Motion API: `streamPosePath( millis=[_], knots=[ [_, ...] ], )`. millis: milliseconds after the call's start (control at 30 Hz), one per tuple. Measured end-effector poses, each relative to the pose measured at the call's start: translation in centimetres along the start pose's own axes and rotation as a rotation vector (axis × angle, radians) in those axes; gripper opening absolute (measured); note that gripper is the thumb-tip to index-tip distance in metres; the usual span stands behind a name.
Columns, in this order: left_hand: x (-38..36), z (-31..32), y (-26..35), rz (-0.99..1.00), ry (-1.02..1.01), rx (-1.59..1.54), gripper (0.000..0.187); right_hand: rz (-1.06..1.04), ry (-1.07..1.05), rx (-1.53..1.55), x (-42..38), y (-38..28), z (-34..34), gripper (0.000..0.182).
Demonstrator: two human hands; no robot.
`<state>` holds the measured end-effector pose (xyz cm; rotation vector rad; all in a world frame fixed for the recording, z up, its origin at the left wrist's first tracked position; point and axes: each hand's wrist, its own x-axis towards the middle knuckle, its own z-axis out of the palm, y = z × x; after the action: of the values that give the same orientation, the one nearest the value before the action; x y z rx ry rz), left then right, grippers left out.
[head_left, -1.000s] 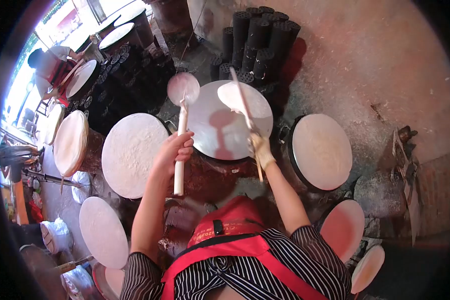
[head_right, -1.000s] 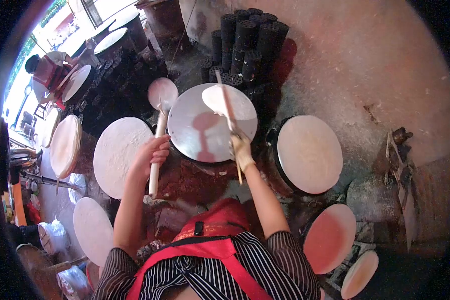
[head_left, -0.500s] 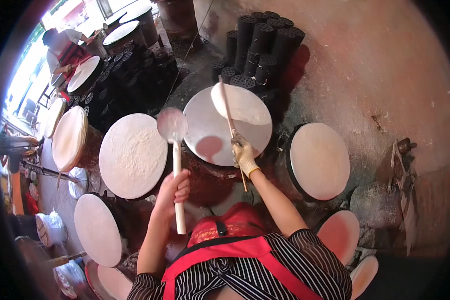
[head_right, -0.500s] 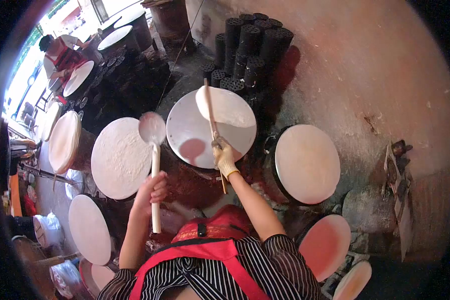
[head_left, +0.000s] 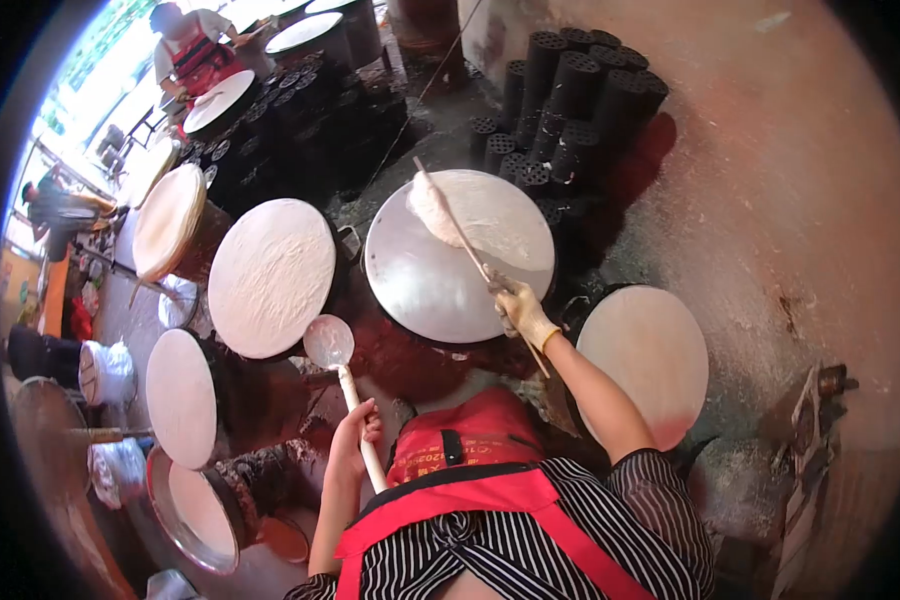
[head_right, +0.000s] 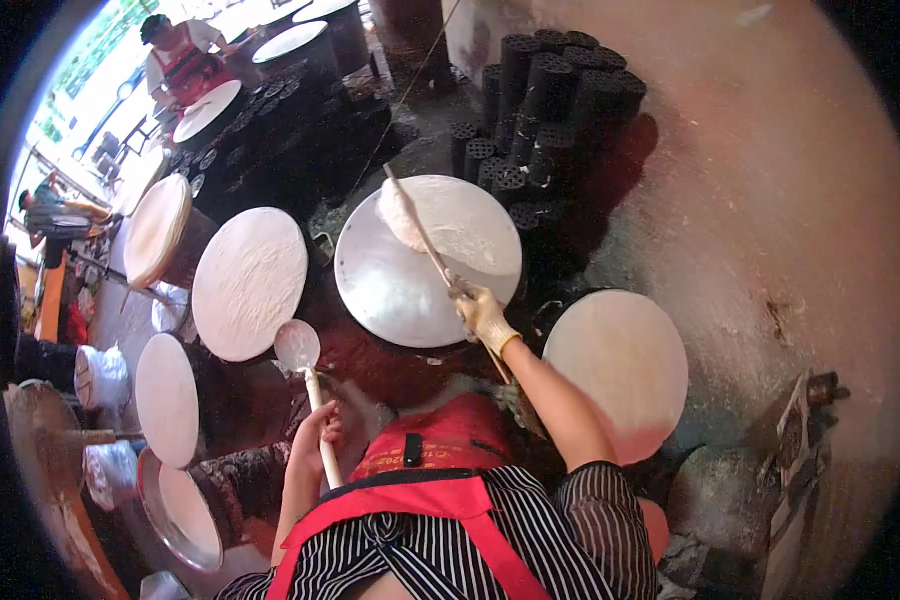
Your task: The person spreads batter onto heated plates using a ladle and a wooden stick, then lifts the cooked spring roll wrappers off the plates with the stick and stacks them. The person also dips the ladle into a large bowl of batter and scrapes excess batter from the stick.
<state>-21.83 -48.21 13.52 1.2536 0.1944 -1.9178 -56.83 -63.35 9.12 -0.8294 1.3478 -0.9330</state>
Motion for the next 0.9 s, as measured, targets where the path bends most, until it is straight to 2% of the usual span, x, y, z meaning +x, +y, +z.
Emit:
streamPosePath(
  millis=[67, 133, 200, 267, 300, 333, 433, 500, 600, 667, 733, 767, 800, 867, 900],
  knots=[
    [-0.3, -1.1, -1.2, 0.010, -0.023, -0.075, 0.012, 0.113, -0.197, -0.088, -2.5, -2.0, -0.9, 0.038],
    [-0.3, -2.5, -2.4, -0.064, -0.007, -0.255, 0.010, 0.194, -0.313, -0.018, -5.3, -3.6, -3.4, 0.039],
    [-0.5, -3.7, -3.4, -0.021, 0.004, -0.267, 0.009, 0.189, -0.308, 0.015, -4.3, -1.8, -7.3, 0.036],
    [-1.1, -4.3, -4.0, -0.092, -0.027, -0.427, 0.009, 0.111, -0.152, -0.059, -1.2, -0.4, -9.2, 0.045],
    [-1.6, -3.9, -4.1, -0.084, 0.023, -0.420, 0.012, 0.025, -0.079, 0.059, -0.3, -1.2, -8.5, 0.041],
    [-2.0, -3.8, -4.2, -0.077, 0.033, -0.417, 0.012, 0.106, -0.002, -0.033, 1.0, -2.2, -7.9, 0.039],
    [-2.9, -3.0, -4.6, -0.109, 0.066, -0.476, 0.016, 0.067, -0.139, -0.052, 3.7, -2.3, -6.6, 0.037],
    [-3.9, -1.6, -5.4, 0.091, 0.190, -0.225, 0.018, 0.165, -0.350, -0.177, 1.7, -4.2, -5.9, 0.040],
    [-4.7, 0.3, -6.3, 0.197, 0.277, -0.100, 0.014, 0.283, -0.504, -0.127, -0.4, -5.9, -9.5, 0.041],
    [-4.6, -0.2, -6.8, 0.198, 0.319, -0.079, 0.012, 0.218, -0.436, -0.202, 1.7, -5.5, -11.6, 0.040],
    [-5.0, 0.1, -6.9, 0.193, 0.355, -0.048, 0.012, 0.095, -0.264, -0.143, 5.0, -3.9, -10.5, 0.039],
    [-5.6, 0.8, -6.8, 0.197, 0.391, -0.013, 0.012, 0.080, -0.238, 0.007, 5.0, -4.8, -9.0, 0.042],
    [-5.8, 1.3, -6.9, 0.201, 0.427, 0.021, 0.013, 0.087, -0.237, 0.013, 4.5, -4.5, -7.7, 0.042],
    [-5.9, 0.9, -6.7, 0.182, 0.381, 0.071, 0.017, 0.116, -0.372, -0.268, 3.2, -3.6, -5.7, 0.038],
    [-5.6, 0.8, -6.5, 0.174, 0.353, 0.083, 0.018, 0.147, -0.447, -0.225, 1.1, -3.6, -6.1, 0.034]
  ],
)
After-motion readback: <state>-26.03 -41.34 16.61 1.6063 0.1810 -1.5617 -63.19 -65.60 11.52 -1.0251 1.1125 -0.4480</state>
